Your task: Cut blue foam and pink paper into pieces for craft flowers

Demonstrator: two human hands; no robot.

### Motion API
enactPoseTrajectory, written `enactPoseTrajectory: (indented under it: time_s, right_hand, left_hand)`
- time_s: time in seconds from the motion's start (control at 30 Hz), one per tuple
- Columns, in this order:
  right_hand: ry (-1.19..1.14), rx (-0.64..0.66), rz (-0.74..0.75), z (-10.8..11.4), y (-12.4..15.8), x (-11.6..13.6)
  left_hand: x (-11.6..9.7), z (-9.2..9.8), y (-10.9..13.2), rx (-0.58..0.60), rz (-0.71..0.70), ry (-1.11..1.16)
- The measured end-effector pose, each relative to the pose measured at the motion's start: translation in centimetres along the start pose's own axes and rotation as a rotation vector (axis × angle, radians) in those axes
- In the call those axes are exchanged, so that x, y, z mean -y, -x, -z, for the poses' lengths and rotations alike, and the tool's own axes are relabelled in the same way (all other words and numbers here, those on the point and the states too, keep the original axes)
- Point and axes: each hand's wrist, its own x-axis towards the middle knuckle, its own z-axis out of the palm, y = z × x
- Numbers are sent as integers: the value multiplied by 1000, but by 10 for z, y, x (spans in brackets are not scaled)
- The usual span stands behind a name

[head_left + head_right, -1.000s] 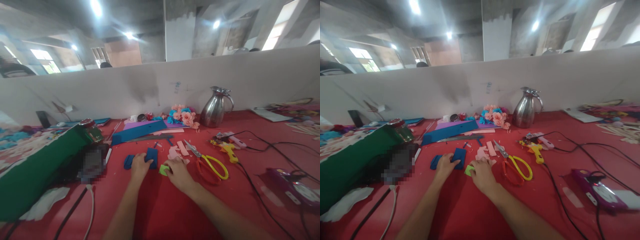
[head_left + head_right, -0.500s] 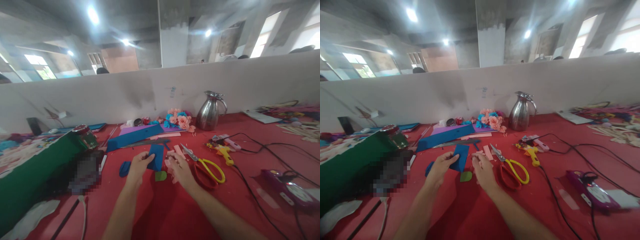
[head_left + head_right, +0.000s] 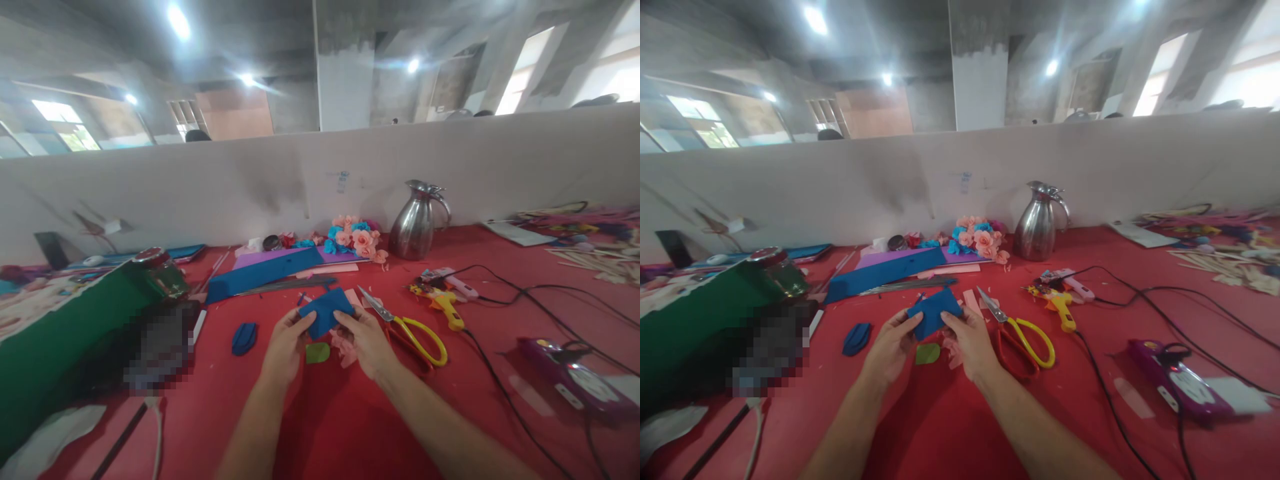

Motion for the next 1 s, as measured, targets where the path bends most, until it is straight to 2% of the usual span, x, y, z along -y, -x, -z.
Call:
enactPoseTrajectory:
  time_s: [0.1, 0.2, 0.47, 0.6, 1.0]
  right_hand:
    - [68, 33, -61, 0, 1, 0]
    - [126, 49, -50, -1, 2, -2]
    - [156, 30, -43, -2, 2, -6]
    - [133, 18, 2, -2, 2, -6]
    - [192, 46, -19, -1, 2, -7]
  left_hand:
    - [0, 2, -2, -34, -15, 40]
    - [0, 2, -1, -33, -8, 23]
    - [6, -1, 2, -11, -94, -152]
    - [5, -4, 5, -21, -87, -124]
    - [10, -7, 3, -74, -11, 28]
